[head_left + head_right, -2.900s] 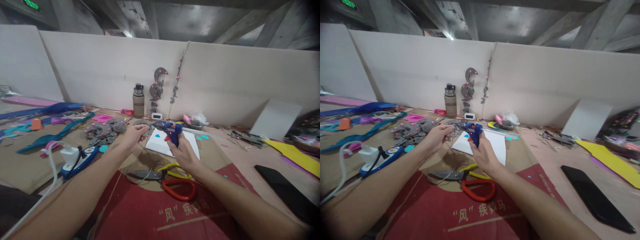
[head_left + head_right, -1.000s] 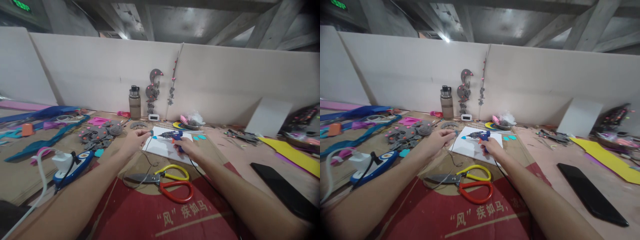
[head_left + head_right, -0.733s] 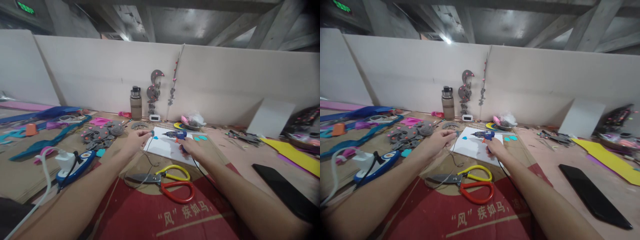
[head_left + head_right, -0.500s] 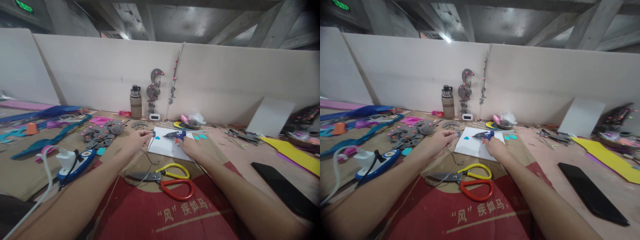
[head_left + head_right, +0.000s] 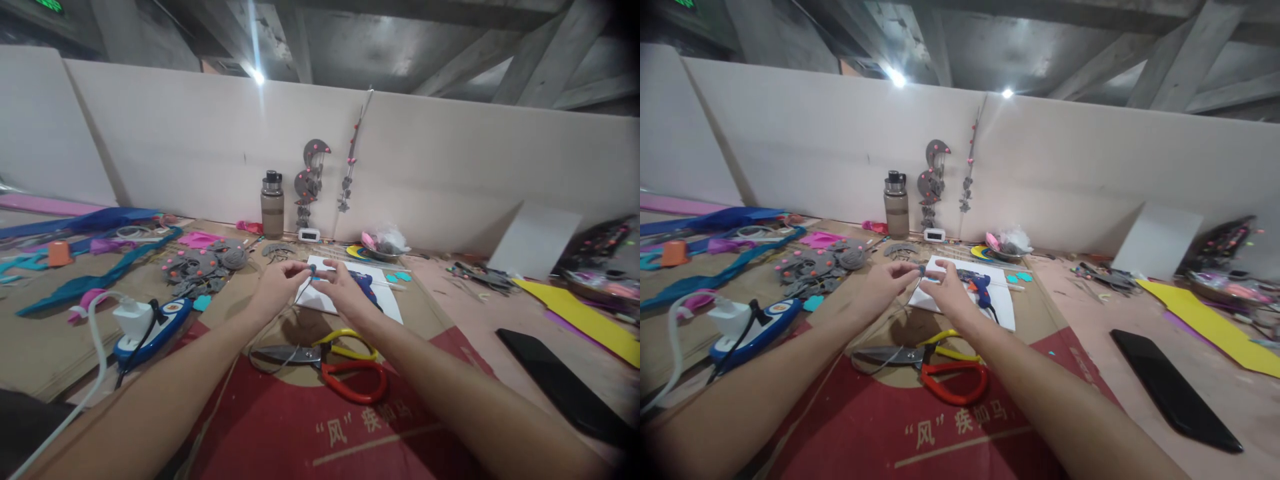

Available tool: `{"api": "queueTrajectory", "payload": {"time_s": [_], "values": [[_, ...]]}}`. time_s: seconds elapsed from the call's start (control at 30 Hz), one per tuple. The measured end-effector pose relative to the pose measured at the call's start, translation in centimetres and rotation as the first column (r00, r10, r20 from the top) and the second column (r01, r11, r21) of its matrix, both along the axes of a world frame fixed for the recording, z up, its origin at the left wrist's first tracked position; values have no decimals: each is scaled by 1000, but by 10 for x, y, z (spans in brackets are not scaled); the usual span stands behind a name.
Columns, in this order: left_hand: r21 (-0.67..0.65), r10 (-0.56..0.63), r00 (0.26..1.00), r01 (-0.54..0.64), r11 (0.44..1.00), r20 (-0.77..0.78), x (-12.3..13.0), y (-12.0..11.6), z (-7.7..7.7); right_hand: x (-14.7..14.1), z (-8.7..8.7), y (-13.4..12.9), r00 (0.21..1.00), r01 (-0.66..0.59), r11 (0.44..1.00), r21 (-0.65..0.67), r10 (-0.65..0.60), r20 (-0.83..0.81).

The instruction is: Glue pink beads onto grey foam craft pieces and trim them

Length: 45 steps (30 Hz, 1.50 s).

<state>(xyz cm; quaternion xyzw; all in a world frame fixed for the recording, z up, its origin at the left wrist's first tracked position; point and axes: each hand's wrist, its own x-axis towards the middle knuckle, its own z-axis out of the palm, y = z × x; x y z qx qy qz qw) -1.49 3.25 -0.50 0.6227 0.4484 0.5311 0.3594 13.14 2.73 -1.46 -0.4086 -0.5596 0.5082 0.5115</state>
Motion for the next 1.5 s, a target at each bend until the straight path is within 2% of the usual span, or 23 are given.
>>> {"api": "queueTrajectory", "payload": {"time_s": [0.07,0.17,0.33,0.5,0.67,0.8,1.0,1.23,1.33,1.5], "values": [[2,12,1000,-12,1000,-5,0,-1,2,-8,-3,-2,995,-34,993,-109,23,-99],[-8,24,1000,-24,1000,-15,0,-2,3,-10,-6,-4,991,23,993,-115,-37,-125],[-54,6,1000,-8,999,-27,-1,0,-1,1,-8,-2,975,145,983,113,-161,155],[-77,-51,999,50,996,-19,-2,3,-7,7,-4,-5,903,185,920,345,-298,310],[-98,-90,996,92,991,21,-1,5,-12,6,-2,-10,866,176,910,376,-325,380],[-123,-109,994,107,987,-6,2,1,-8,8,-4,-8,836,187,887,423,-369,406],[-133,-99,990,85,988,-102,4,-7,1,14,-1,-8,719,149,804,576,-488,495],[-35,-118,969,113,993,-216,3,-8,0,16,1,-9,608,29,744,667,-543,579],[-19,-100,960,98,995,-261,2,-7,-1,18,0,-7,596,13,745,667,-541,593],[-6,-75,953,77,997,-294,2,-5,-1,18,0,-6,625,2,745,667,-522,581]]}}
